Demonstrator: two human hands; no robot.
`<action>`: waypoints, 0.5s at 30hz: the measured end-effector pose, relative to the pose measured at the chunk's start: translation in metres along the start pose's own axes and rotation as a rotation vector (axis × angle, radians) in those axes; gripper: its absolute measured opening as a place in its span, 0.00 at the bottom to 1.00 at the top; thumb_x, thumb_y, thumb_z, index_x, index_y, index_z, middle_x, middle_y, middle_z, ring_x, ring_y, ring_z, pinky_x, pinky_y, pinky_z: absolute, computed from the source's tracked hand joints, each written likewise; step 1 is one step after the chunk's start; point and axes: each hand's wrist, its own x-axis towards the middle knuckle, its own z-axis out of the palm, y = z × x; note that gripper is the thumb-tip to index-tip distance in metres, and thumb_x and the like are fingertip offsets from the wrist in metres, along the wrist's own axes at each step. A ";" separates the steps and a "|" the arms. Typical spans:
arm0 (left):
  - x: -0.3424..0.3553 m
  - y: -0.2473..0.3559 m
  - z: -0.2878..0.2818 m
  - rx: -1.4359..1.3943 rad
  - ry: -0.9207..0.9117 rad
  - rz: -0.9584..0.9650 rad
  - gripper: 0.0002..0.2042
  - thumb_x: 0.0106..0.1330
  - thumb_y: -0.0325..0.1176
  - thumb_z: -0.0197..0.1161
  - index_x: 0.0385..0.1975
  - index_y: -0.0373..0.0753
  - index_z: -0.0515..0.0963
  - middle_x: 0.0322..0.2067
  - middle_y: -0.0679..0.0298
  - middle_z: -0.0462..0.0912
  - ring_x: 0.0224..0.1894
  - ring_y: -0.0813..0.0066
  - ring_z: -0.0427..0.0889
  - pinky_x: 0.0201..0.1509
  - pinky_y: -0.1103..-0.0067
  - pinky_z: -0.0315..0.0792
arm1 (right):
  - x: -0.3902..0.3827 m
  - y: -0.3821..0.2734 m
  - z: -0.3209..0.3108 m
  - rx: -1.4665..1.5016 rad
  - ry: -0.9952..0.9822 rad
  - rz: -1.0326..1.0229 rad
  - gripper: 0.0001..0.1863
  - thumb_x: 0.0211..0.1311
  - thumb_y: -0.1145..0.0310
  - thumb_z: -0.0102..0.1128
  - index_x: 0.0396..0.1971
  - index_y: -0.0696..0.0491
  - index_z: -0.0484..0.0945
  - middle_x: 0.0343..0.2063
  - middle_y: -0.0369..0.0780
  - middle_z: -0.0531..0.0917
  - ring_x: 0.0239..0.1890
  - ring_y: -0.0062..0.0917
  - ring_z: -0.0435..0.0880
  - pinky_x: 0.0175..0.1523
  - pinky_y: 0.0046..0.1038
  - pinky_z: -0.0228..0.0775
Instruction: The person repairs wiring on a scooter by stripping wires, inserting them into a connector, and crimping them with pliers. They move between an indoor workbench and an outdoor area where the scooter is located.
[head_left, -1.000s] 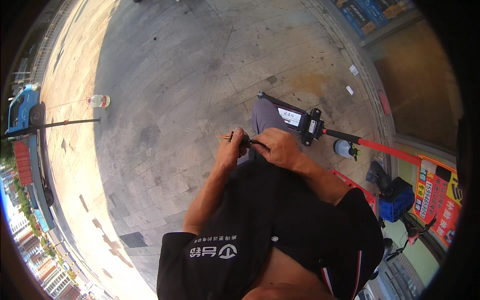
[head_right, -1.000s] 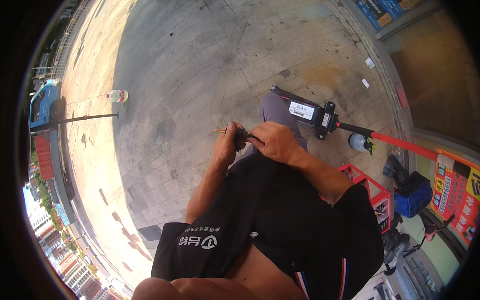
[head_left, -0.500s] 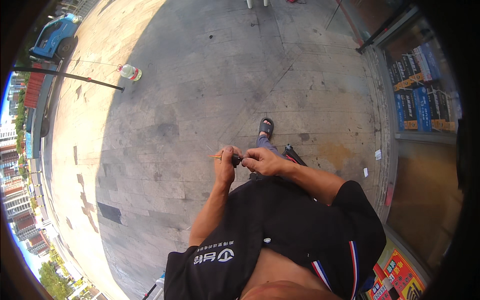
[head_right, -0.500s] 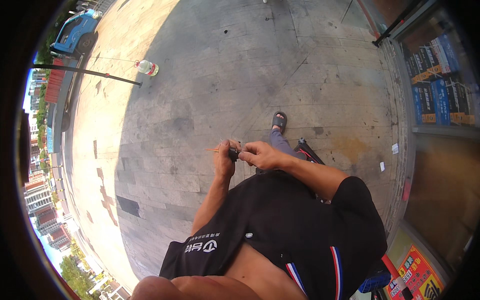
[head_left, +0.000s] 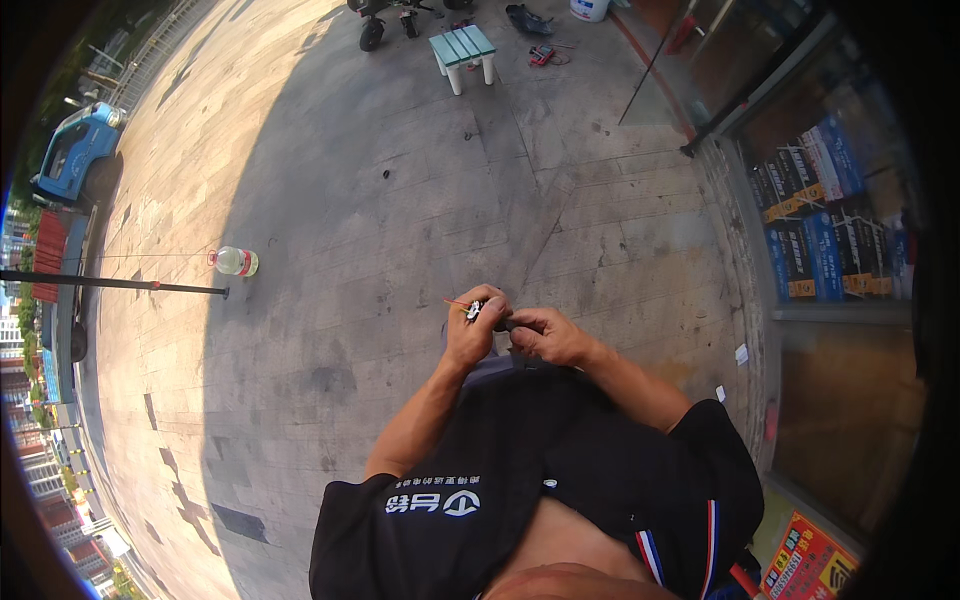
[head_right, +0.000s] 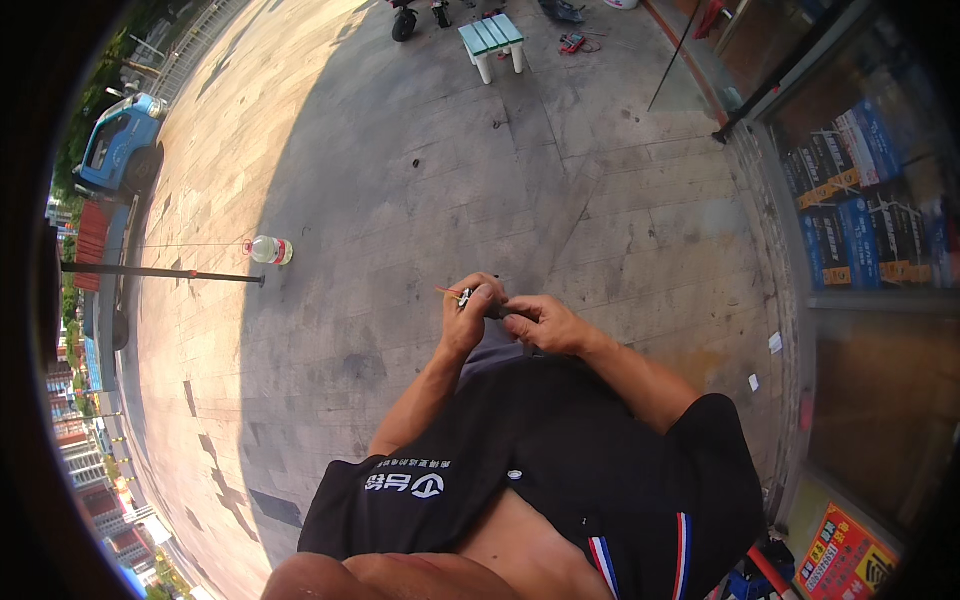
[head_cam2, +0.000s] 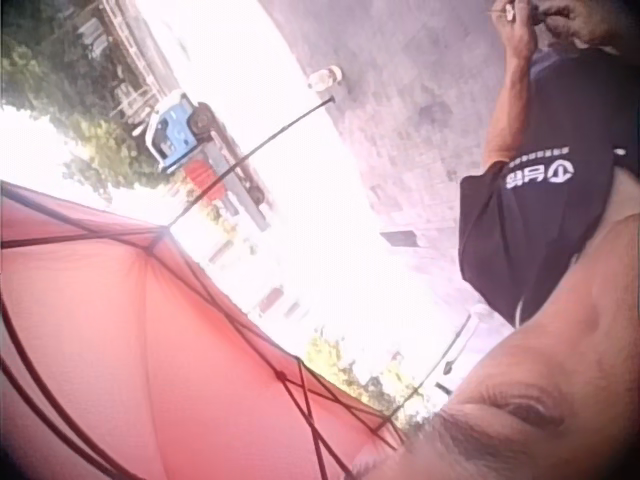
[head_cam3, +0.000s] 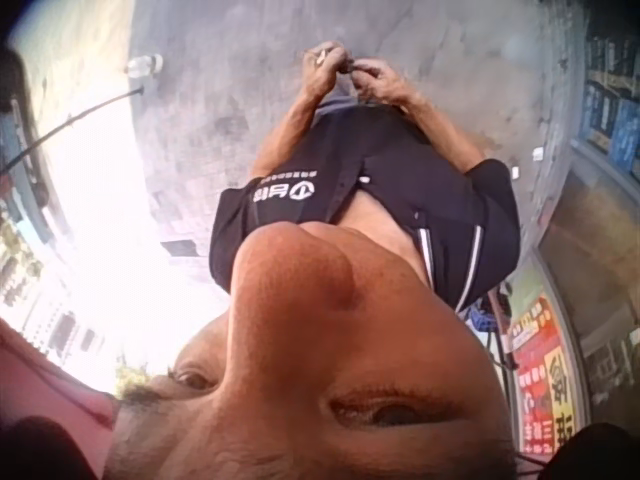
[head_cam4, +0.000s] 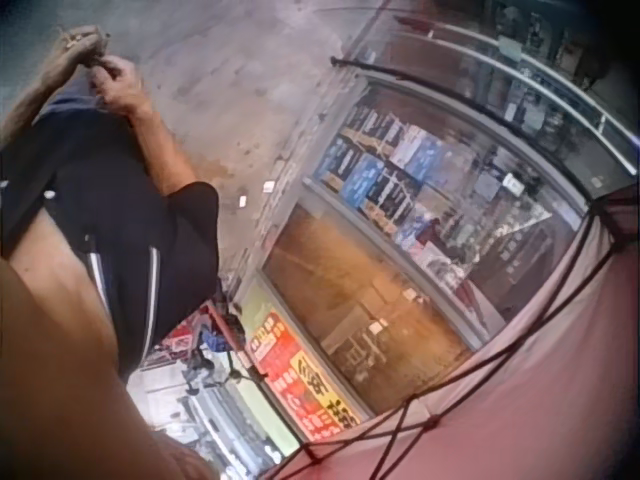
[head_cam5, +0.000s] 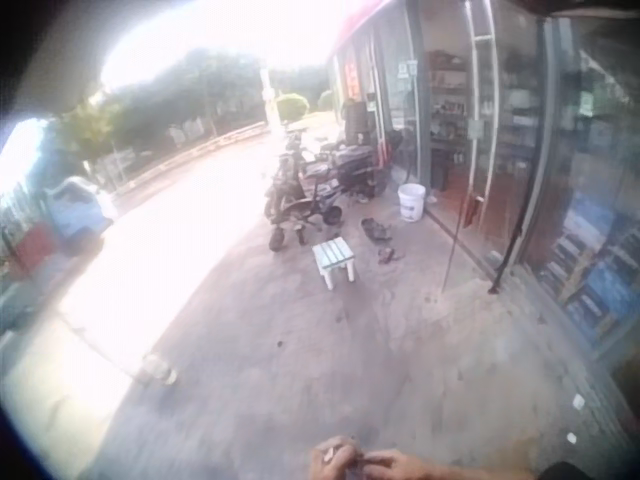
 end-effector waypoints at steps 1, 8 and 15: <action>0.023 0.000 -0.007 0.012 -0.020 0.009 0.12 0.63 0.36 0.54 0.23 0.33 0.74 0.26 0.63 0.77 0.25 0.82 0.70 0.29 0.83 0.63 | 0.015 -0.006 -0.008 -0.152 0.081 -0.094 0.14 0.68 0.60 0.54 0.38 0.57 0.78 0.24 0.33 0.77 0.27 0.15 0.74 0.32 0.20 0.68; 0.202 0.009 -0.084 -0.003 -0.255 0.122 0.11 0.65 0.32 0.55 0.26 0.31 0.77 0.26 0.64 0.78 0.26 0.80 0.73 0.30 0.81 0.68 | 0.161 -0.054 -0.071 -0.052 0.109 -0.076 0.15 0.68 0.59 0.54 0.37 0.58 0.78 0.24 0.32 0.77 0.26 0.14 0.72 0.31 0.20 0.66; 0.375 0.054 -0.155 0.081 -0.292 0.132 0.17 0.63 0.41 0.56 0.22 0.31 0.76 0.26 0.57 0.80 0.29 0.72 0.77 0.34 0.77 0.69 | 0.317 -0.129 -0.128 0.154 0.139 -0.062 0.15 0.68 0.59 0.56 0.39 0.57 0.77 0.24 0.31 0.78 0.26 0.14 0.73 0.34 0.18 0.67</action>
